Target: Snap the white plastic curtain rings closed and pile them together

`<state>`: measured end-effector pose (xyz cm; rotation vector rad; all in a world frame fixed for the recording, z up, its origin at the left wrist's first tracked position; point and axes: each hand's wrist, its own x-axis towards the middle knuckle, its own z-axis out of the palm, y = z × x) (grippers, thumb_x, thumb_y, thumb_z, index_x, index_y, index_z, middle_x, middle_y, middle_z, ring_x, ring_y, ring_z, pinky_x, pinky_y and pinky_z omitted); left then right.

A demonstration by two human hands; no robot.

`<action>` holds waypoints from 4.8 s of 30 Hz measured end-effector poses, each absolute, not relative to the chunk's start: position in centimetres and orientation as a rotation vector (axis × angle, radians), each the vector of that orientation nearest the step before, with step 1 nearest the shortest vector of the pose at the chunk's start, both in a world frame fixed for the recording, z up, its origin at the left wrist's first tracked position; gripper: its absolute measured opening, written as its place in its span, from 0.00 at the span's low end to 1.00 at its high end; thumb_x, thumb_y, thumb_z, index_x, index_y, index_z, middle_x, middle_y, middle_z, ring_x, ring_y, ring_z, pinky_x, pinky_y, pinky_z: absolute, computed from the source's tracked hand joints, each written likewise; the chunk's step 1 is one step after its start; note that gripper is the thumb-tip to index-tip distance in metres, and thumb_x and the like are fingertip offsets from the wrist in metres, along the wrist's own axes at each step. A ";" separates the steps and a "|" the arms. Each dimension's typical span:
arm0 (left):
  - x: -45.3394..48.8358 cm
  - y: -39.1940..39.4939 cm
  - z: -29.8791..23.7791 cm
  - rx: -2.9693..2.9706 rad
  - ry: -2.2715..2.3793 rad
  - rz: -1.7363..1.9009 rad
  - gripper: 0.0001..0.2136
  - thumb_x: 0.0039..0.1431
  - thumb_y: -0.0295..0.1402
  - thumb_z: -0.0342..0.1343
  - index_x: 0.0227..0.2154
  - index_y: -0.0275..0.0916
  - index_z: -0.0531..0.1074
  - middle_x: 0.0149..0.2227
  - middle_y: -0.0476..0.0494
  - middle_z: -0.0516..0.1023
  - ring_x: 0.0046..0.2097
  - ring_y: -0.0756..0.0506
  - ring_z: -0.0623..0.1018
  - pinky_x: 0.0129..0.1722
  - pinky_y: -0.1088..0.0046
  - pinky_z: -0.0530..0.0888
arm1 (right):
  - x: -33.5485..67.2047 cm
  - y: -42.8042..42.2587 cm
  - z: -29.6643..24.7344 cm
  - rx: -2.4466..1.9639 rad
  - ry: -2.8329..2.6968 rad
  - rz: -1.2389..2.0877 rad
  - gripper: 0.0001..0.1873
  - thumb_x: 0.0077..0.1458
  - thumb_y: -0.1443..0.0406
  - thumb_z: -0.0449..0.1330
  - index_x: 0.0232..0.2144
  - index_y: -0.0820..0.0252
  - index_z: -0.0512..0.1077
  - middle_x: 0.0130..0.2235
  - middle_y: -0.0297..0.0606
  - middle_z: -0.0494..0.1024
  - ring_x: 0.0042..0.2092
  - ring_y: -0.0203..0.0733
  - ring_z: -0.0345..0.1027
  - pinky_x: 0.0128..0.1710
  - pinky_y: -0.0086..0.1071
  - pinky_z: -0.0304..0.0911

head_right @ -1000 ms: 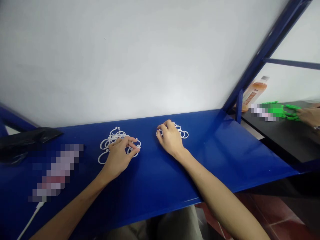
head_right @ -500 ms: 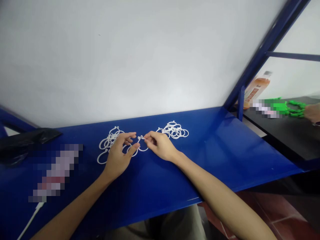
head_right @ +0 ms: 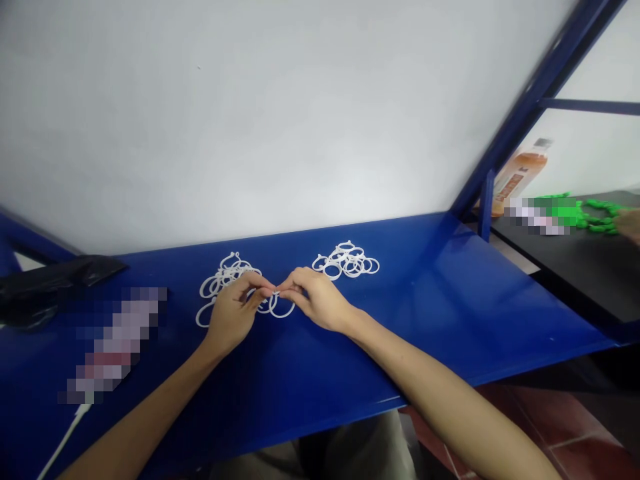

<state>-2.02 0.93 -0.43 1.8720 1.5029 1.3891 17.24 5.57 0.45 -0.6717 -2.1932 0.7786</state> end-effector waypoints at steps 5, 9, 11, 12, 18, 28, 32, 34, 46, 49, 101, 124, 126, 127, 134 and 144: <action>-1.6 0.5 -0.3 2.040 1.446 1.495 0.22 0.65 0.52 0.50 0.25 0.42 0.73 0.27 0.48 0.76 0.31 0.47 0.73 0.36 0.70 0.71 | 17.2 5.2 0.5 -0.569 -2.202 0.775 0.06 0.66 0.65 0.57 0.35 0.58 0.72 0.34 0.36 0.76 0.38 0.39 0.69 0.41 0.35 0.66; -1.6 0.2 -0.9 2.062 1.405 1.519 0.20 0.67 0.49 0.50 0.25 0.42 0.72 0.27 0.48 0.76 0.31 0.47 0.73 0.37 0.69 0.71 | 17.3 4.7 0.5 -0.486 -2.237 0.712 0.07 0.66 0.67 0.55 0.35 0.58 0.71 0.35 0.37 0.76 0.37 0.40 0.67 0.41 0.36 0.65; -1.5 0.2 -1.1 2.070 1.408 1.491 0.20 0.67 0.49 0.49 0.25 0.42 0.71 0.27 0.48 0.75 0.31 0.47 0.73 0.37 0.69 0.71 | 17.2 4.5 0.6 -0.469 -2.277 0.684 0.08 0.67 0.67 0.53 0.36 0.57 0.71 0.36 0.38 0.76 0.38 0.41 0.67 0.42 0.36 0.65; -1.5 0.2 -1.1 2.076 1.415 1.467 0.20 0.68 0.49 0.48 0.25 0.42 0.71 0.27 0.48 0.75 0.31 0.47 0.73 0.37 0.69 0.71 | 17.2 4.5 0.6 -0.464 -2.299 0.665 0.09 0.68 0.67 0.52 0.36 0.57 0.71 0.36 0.39 0.77 0.39 0.41 0.67 0.42 0.36 0.65; -1.5 1.2 -1.4 2.245 1.573 1.203 0.11 0.68 0.42 0.51 0.35 0.42 0.73 0.34 0.46 0.78 0.39 0.44 0.74 0.43 0.65 0.72 | 18.5 6.4 0.9 -0.565 -2.430 0.441 0.11 0.69 0.66 0.50 0.40 0.58 0.73 0.38 0.41 0.75 0.40 0.43 0.66 0.42 0.37 0.64; -2.4 1.3 -2.2 2.497 1.912 0.602 0.12 0.63 0.39 0.57 0.46 0.40 0.72 0.47 0.40 0.76 0.51 0.35 0.71 0.52 0.53 0.65 | 27.0 10.4 0.6 -0.908 -2.375 0.204 0.12 0.66 0.66 0.53 0.46 0.55 0.76 0.43 0.44 0.78 0.43 0.48 0.65 0.44 0.43 0.65; -2.0 1.5 -2.4 2.477 1.906 0.618 0.09 0.65 0.35 0.55 0.45 0.41 0.72 0.45 0.42 0.77 0.51 0.36 0.72 0.53 0.54 0.64 | 27.3 10.8 0.0 -0.954 -2.377 0.208 0.08 0.65 0.66 0.55 0.40 0.56 0.75 0.41 0.41 0.79 0.42 0.47 0.65 0.44 0.41 0.65; -1.7 1.6 -2.4 2.470 1.896 0.623 0.08 0.65 0.34 0.55 0.45 0.41 0.72 0.43 0.43 0.78 0.50 0.37 0.72 0.52 0.55 0.64 | 27.2 10.9 -0.3 -0.974 -2.391 0.198 0.07 0.64 0.67 0.56 0.39 0.57 0.75 0.40 0.41 0.79 0.42 0.47 0.64 0.44 0.40 0.65; -2.8 0.4 -0.9 2.486 1.926 0.418 0.17 0.60 0.41 0.57 0.50 0.41 0.71 0.49 0.39 0.75 0.56 0.34 0.69 0.57 0.48 0.58 | 27.0 10.7 -1.2 -1.041 -2.341 0.114 0.07 0.62 0.64 0.60 0.42 0.55 0.76 0.42 0.42 0.77 0.46 0.50 0.64 0.46 0.43 0.67; -2.4 0.5 -1.2 2.488 1.890 0.442 0.11 0.63 0.36 0.54 0.46 0.43 0.73 0.45 0.42 0.76 0.53 0.36 0.70 0.55 0.49 0.59 | 26.9 10.5 -0.9 -1.039 -2.315 0.085 0.06 0.62 0.62 0.61 0.41 0.55 0.76 0.42 0.42 0.77 0.46 0.50 0.63 0.45 0.43 0.67; 0.9 -0.5 -1.8 2.348 1.255 1.329 0.13 0.69 0.29 0.50 0.27 0.41 0.70 0.28 0.50 0.75 0.33 0.49 0.73 0.36 0.70 0.70 | 20.7 3.5 -1.3 -0.486 -2.510 0.376 0.16 0.71 0.65 0.46 0.42 0.63 0.74 0.32 0.40 0.74 0.34 0.39 0.68 0.34 0.31 0.66; -4.6 0.9 -1.0 2.683 1.834 0.409 0.11 0.59 0.26 0.51 0.42 0.42 0.75 0.41 0.42 0.78 0.47 0.37 0.74 0.48 0.56 0.66 | 30.2 11.6 1.1 -1.164 -2.364 0.344 0.08 0.59 0.66 0.59 0.37 0.57 0.79 0.39 0.40 0.77 0.34 0.39 0.70 0.37 0.35 0.68; -4.4 1.0 -1.2 2.689 1.852 0.394 0.08 0.62 0.28 0.51 0.39 0.42 0.75 0.39 0.43 0.78 0.46 0.38 0.74 0.47 0.57 0.66 | 30.0 11.4 1.2 -1.179 -2.366 0.365 0.08 0.59 0.66 0.59 0.37 0.57 0.79 0.39 0.39 0.76 0.33 0.38 0.70 0.37 0.35 0.68; -4.2 1.0 -1.2 2.692 1.866 0.396 0.07 0.63 0.29 0.51 0.38 0.41 0.74 0.38 0.43 0.78 0.45 0.38 0.74 0.46 0.58 0.66 | 29.9 11.4 1.2 -1.187 -2.368 0.369 0.08 0.58 0.66 0.59 0.37 0.57 0.79 0.39 0.39 0.76 0.33 0.38 0.70 0.37 0.35 0.68; -2.6 0.8 -1.5 2.621 1.939 0.537 0.06 0.63 0.30 0.53 0.29 0.42 0.69 0.32 0.46 0.76 0.38 0.40 0.73 0.43 0.59 0.66 | 29.9 11.3 1.1 -1.210 -2.377 0.346 0.11 0.59 0.65 0.59 0.42 0.57 0.79 0.40 0.40 0.77 0.32 0.38 0.71 0.36 0.35 0.69; -1.8 0.0 -1.1 2.562 1.676 0.658 0.13 0.64 0.30 0.51 0.50 0.42 0.72 0.48 0.43 0.76 0.50 0.40 0.73 0.53 0.56 0.66 | 28.8 10.8 1.1 -1.226 -2.214 0.185 0.12 0.62 0.64 0.56 0.43 0.59 0.78 0.39 0.41 0.76 0.33 0.40 0.69 0.38 0.38 0.68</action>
